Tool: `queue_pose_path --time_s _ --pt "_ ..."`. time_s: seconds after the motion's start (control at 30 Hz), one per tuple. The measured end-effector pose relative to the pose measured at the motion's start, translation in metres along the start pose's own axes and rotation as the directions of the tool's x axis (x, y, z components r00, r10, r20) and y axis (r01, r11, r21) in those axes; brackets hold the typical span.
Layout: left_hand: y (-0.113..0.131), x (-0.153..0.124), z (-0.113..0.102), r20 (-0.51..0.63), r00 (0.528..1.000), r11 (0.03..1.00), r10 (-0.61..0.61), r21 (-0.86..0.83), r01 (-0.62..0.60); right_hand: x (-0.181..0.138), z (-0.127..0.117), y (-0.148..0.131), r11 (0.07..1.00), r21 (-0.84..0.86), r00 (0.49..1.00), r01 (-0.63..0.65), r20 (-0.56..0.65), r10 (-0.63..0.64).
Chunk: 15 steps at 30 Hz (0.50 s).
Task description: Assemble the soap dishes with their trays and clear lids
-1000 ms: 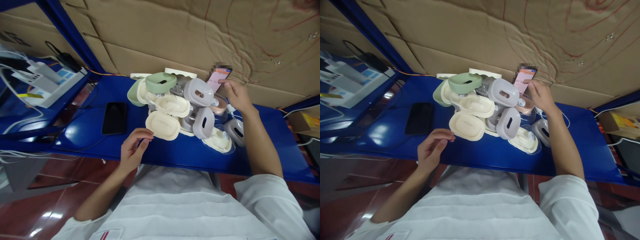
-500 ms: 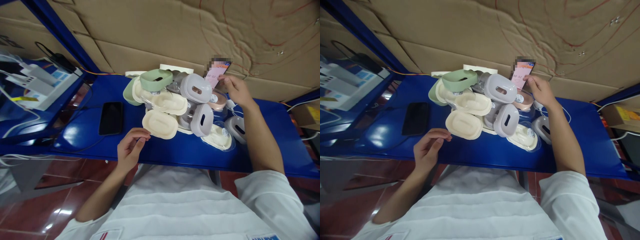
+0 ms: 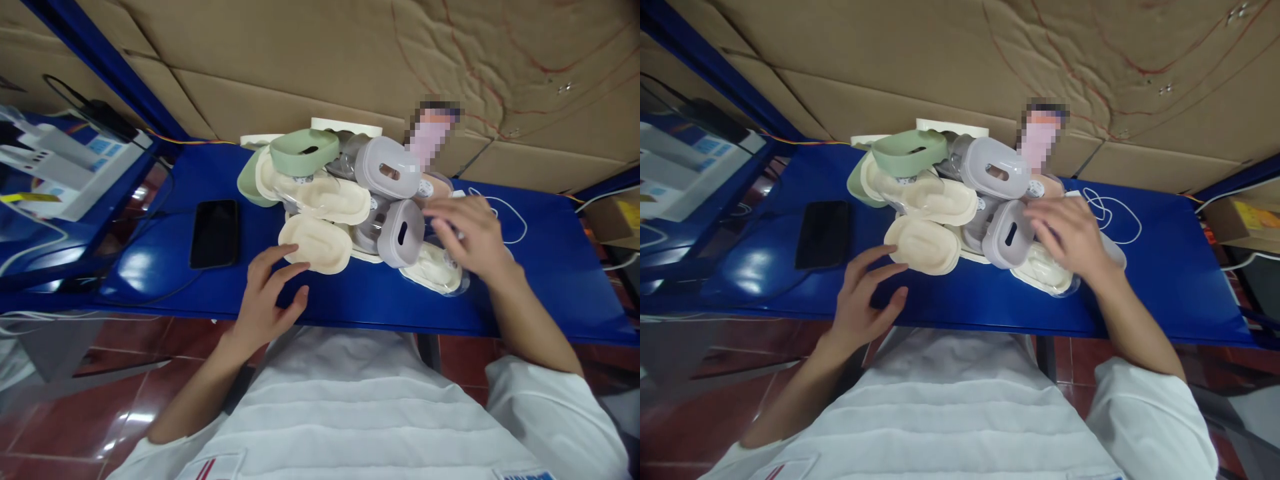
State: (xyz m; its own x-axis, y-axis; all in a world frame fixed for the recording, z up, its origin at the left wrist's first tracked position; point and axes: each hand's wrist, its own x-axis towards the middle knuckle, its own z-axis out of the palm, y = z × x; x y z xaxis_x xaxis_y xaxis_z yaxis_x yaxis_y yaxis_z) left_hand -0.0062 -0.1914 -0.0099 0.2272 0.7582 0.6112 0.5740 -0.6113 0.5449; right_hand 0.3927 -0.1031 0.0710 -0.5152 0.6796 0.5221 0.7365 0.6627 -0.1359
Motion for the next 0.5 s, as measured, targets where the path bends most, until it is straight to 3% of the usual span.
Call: queue_pose_path --time_s 0.1,0.2,0.37,0.5 --pt "-0.002 -0.001 0.005 0.115 0.992 0.976 0.056 0.202 -0.078 -0.024 0.013 -0.035 0.996 -0.056 0.998 0.066 -0.008 -0.067" --pt "-0.005 -0.003 0.009 0.205 0.976 0.962 0.070 0.246 -0.120 -0.034 0.029 -0.052 0.992 -0.104 0.997 0.073 -0.013 -0.075" --pt "-0.005 -0.005 0.007 0.289 0.939 0.963 0.188 0.134 -0.234 -0.032 0.045 -0.056 0.990 -0.126 0.998 0.061 0.034 -0.057" --pt "0.005 -0.005 0.006 0.371 0.885 0.951 0.280 0.016 -0.307 -0.034 0.037 -0.055 0.996 -0.088 1.000 -0.011 -0.020 0.009"
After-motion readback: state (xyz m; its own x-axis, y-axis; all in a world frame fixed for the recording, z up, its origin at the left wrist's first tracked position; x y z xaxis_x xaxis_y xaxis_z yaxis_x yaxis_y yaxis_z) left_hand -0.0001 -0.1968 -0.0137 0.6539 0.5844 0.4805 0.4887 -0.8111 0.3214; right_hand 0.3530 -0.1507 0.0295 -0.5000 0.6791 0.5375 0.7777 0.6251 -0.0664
